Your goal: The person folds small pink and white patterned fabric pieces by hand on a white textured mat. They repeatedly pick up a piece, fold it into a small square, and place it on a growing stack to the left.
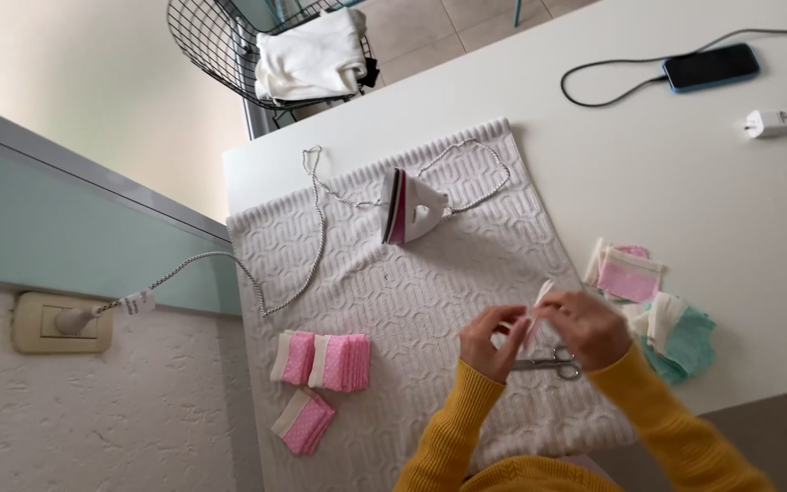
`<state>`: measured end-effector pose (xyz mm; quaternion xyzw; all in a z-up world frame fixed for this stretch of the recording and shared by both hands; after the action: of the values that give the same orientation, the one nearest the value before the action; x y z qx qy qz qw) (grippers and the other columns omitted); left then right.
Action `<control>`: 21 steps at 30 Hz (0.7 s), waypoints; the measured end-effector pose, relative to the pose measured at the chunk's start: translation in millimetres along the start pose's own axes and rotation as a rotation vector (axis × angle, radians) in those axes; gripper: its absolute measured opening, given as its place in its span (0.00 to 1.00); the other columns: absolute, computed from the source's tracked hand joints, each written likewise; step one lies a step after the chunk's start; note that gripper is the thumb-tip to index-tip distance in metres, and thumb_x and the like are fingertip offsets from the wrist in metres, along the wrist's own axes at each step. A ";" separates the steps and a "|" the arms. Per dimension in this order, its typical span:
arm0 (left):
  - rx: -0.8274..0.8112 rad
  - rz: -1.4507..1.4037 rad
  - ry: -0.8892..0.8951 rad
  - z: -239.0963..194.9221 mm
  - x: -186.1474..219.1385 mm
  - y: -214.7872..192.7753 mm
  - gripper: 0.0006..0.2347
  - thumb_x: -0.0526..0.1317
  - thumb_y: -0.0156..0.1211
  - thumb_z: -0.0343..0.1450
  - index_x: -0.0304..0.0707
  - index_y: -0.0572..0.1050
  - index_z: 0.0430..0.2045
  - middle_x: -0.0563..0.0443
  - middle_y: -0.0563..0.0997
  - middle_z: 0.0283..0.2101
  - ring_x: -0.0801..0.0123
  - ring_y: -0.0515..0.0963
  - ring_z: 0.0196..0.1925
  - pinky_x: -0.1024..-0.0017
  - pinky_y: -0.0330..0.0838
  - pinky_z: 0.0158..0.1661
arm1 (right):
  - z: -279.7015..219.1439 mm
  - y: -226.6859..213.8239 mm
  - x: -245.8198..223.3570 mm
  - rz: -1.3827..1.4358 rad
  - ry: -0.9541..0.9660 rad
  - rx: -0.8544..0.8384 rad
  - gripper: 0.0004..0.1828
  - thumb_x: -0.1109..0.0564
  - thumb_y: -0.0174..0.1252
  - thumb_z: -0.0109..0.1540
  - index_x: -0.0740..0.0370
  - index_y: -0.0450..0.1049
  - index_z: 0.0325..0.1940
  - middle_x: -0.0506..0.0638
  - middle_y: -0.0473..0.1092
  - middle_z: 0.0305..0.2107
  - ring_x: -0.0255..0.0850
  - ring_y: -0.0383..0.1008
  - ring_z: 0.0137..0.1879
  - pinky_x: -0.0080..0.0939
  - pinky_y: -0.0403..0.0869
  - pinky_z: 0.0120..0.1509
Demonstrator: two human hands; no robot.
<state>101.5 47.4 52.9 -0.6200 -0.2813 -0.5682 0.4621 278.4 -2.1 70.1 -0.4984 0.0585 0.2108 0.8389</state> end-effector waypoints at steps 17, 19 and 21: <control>0.208 -0.614 -0.074 -49.0 -21.6 -14.9 0.04 0.28 0.62 0.72 0.25 0.77 0.38 0.43 0.85 0.44 0.72 0.84 0.43 0.75 0.80 0.46 | -15.8 31.9 -68.0 0.440 0.374 0.203 0.15 0.64 0.66 0.57 0.63 0.71 0.45 0.50 0.72 0.44 0.37 0.78 0.44 0.36 0.79 0.46; 0.254 -0.558 -0.046 -57.5 -30.8 -11.5 0.03 0.27 0.61 0.72 0.26 0.75 0.36 0.45 0.84 0.45 0.74 0.83 0.43 0.77 0.78 0.45 | -20.2 52.8 -64.0 0.691 0.446 0.215 0.22 0.60 0.68 0.57 0.66 0.64 0.48 0.51 0.70 0.45 0.35 0.79 0.45 0.35 0.80 0.48; 0.301 -0.715 -0.061 -66.1 -61.7 -5.2 0.03 0.26 0.61 0.72 0.27 0.73 0.35 0.47 0.83 0.39 0.75 0.81 0.40 0.77 0.76 0.44 | -27.3 73.6 -60.1 0.653 0.601 0.211 0.21 0.56 0.67 0.61 0.64 0.64 0.49 0.50 0.75 0.36 0.35 0.79 0.40 0.36 0.78 0.47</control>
<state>55.5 1.4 -10.1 -0.4248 -0.5736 -0.6270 0.3122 196.8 -12.8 15.3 -0.4049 0.4743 0.3032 0.7206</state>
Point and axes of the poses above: each hand's wrist, its own z-axis towards the middle knuckle, its own y-axis out of the palm, x = y × z, the point moved 1 cm from there along z, towards the middle knuckle
